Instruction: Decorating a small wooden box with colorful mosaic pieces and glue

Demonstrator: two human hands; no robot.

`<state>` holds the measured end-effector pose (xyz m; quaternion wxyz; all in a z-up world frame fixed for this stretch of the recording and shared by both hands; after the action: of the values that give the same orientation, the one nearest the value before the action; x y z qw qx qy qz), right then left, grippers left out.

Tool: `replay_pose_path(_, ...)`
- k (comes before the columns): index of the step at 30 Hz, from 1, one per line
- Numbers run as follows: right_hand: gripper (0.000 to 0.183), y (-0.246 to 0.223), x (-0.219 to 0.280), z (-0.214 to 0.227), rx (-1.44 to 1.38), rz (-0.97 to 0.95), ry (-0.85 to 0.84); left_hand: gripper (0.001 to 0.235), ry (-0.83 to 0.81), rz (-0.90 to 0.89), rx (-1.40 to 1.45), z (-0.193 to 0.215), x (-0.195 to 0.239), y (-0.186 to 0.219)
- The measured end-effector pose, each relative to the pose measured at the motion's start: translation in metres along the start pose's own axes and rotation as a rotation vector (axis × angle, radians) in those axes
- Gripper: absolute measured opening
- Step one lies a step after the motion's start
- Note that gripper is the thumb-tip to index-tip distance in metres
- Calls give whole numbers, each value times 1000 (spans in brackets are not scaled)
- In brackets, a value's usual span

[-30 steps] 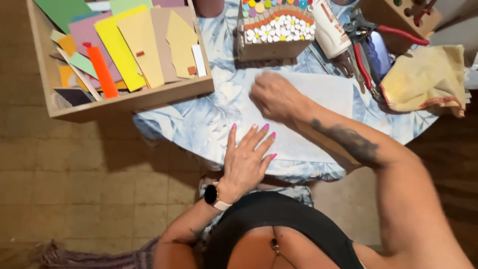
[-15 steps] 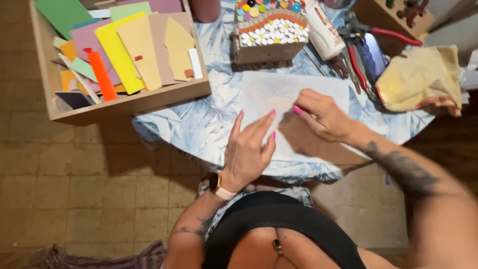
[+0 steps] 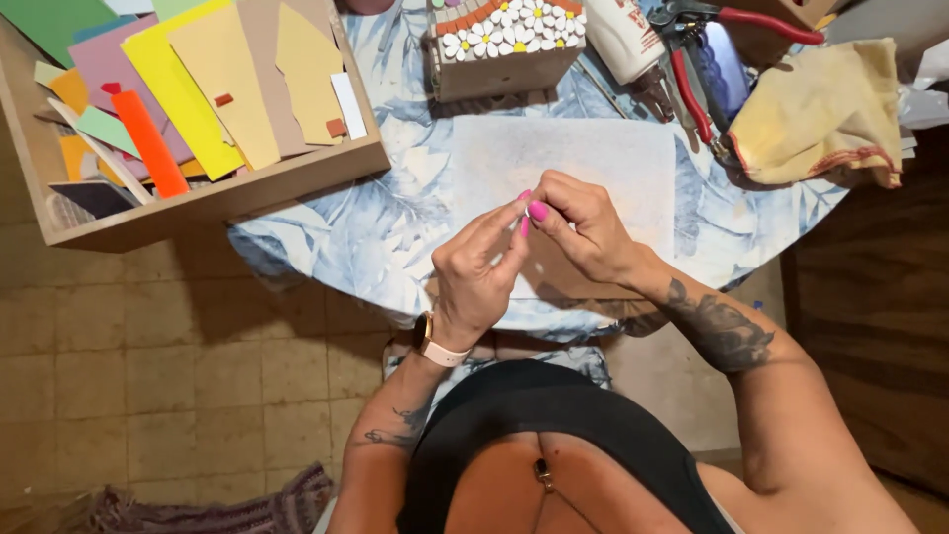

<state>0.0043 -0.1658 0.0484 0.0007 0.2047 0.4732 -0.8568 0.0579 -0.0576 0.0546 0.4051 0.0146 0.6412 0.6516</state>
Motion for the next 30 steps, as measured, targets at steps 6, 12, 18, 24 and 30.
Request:
replay_pose_path(6, 27, 4, 4, -2, -43, -5, 20, 18, 50, -46, -12, 4, 1, 5)
replay_pose_path(12, 27, 0, 3, -3, -78, -14, 27, 17, 66, -46, -18, 4, 2, 2)
replay_pose_path(18, 23, -3, 3, -3, -39, -9, 17, 17, 43, -63, -64, 3, 5, 2)
replay_pose_path(24, 13, 39, -6, -21, 475, 113, -101, 23, -195, -84, -527, 4, 23, -3)
replay_pose_path(30, 18, 76, -54, -41, 814, 131, 55, 35, -419, -118, -815, -10, 48, -27)
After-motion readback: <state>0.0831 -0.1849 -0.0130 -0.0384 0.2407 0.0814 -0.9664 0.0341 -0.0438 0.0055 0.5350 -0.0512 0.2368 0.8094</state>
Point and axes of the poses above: each hand's wrist, its own x-axis away from the middle knuckle, its own z-axis out of the back of the hand, y = z × x, the point moved 7 cm from there along -x, towards the middle knuckle
